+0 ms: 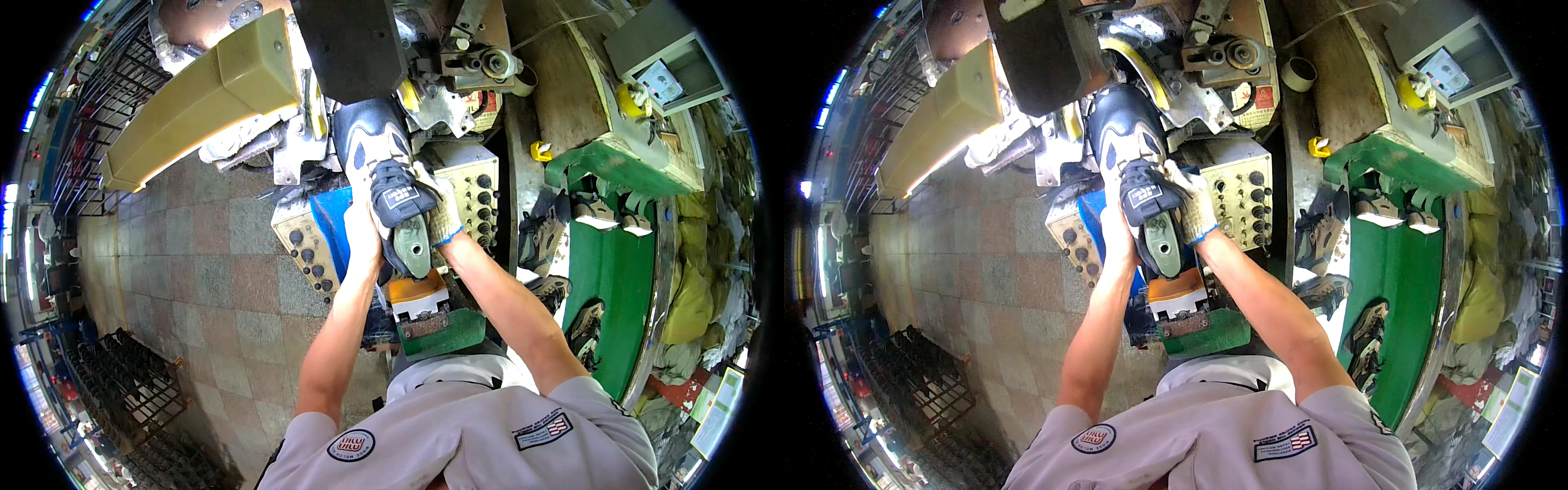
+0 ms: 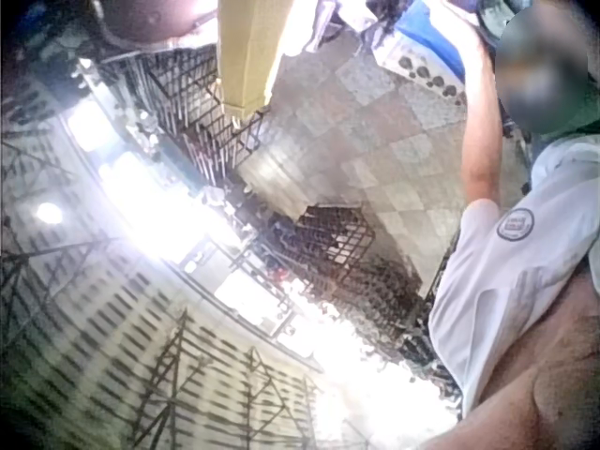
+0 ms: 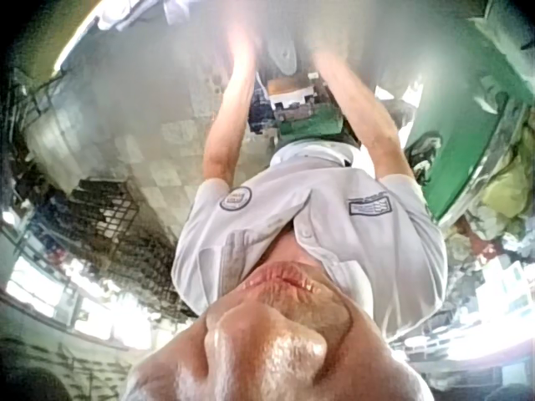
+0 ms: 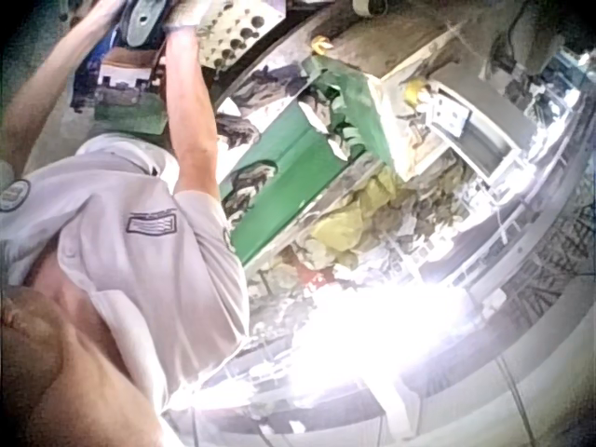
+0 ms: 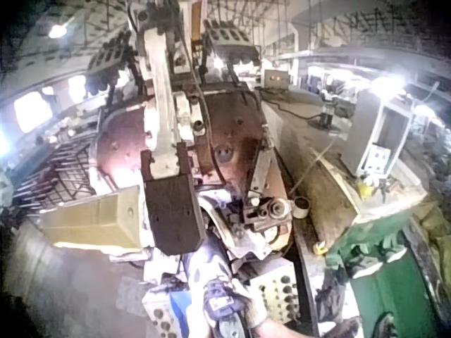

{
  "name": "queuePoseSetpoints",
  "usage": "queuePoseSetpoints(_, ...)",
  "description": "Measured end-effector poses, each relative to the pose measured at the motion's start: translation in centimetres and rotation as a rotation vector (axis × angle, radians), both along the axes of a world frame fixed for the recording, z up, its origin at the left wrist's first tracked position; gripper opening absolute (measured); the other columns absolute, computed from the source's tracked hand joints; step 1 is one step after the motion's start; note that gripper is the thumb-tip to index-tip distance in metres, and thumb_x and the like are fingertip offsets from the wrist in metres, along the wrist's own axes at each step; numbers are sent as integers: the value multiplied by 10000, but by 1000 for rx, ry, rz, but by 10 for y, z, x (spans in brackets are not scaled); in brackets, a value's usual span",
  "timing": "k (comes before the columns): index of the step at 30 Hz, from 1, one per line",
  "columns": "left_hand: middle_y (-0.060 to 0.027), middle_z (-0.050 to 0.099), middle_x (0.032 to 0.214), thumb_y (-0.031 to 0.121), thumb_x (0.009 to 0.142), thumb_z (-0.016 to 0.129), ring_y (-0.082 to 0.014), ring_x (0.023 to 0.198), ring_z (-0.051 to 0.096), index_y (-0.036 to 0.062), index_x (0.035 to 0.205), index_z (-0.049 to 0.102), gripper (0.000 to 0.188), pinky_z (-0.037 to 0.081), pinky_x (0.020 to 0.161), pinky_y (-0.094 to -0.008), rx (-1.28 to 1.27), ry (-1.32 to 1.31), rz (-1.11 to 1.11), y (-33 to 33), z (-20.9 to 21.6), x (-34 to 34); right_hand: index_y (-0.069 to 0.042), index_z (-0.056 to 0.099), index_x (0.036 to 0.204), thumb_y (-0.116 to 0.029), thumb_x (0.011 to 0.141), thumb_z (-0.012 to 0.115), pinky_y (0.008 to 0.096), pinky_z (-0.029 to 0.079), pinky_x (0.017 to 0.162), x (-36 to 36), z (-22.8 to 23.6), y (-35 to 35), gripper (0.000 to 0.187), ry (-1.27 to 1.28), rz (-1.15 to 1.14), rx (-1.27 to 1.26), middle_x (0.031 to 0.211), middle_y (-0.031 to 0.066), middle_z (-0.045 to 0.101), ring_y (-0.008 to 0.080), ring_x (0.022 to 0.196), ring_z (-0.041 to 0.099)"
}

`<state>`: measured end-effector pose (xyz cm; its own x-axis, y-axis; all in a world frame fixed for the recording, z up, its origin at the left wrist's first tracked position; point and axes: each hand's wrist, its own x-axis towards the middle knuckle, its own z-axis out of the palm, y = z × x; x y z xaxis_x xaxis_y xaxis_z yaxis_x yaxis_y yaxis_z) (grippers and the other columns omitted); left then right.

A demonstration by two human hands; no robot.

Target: The person places a shoe upper onto a lasting machine, activates the machine to press and shape the material over the last, removes the shoe, and places it on a conveyor belt.

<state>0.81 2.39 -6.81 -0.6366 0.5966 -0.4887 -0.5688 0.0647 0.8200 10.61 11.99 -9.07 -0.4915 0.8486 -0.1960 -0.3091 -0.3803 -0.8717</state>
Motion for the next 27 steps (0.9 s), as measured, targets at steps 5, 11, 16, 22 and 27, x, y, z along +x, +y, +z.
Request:
queuePoseSetpoints(5, -9, 694, 879, 494, 1031, 533, -125, 751, 630, 61, 984, 711, 470, 496, 692, -290, 66, 71, 0, 3, -12, -1, 5, 724, 994, -304, 1040, 600, 280, 504, 600, 2, -16, 8, 336, -150, -42, 475, 828, 27, 702, 82, 679, 606)
queuePoseSetpoints(11, -63, 715, 948, 337, 1088, 458, -118, 825, 629, -29, 1091, 708, 443, 506, 736, -297, 22, 102, -9, 2, -6, -1, -8, 734, 914, -332, 1025, 627, 254, 475, 593, 0, 8, 5, 359, -55, 0, 17, 776, 4, 676, 48, 685, 578)
queuePoseSetpoints(16, -45, 706, 891, 347, 1092, 451, -102, 780, 605, -42, 1047, 704, 466, 499, 705, -292, 46, 148, -25, 3, -30, -10, -39, 737, 905, -287, 1025, 622, 249, 465, 597, -3, 16, 6, 298, 16, 9, -23, 785, -16, 673, 45, 688, 571)
queuePoseSetpoints(22, -26, 693, 868, 351, 1093, 458, -76, 753, 598, -15, 1006, 703, 449, 497, 670, -268, 153, 73, 7, 8, -14, -4, -46, 735, 855, -265, 1016, 624, 251, 438, 566, -4, 22, 10, 294, -114, -16, 67, 746, -22, 664, 52, 639, 549)
queuePoseSetpoints(27, 0, 695, 907, 326, 1099, 460, -76, 764, 622, 19, 1070, 678, 378, 532, 712, -245, 159, 219, -107, 2, -17, -8, -30, 743, 883, -267, 1018, 624, 247, 449, 570, -1, 41, 5, 298, -69, -4, -15, 768, -20, 680, 52, 656, 574)
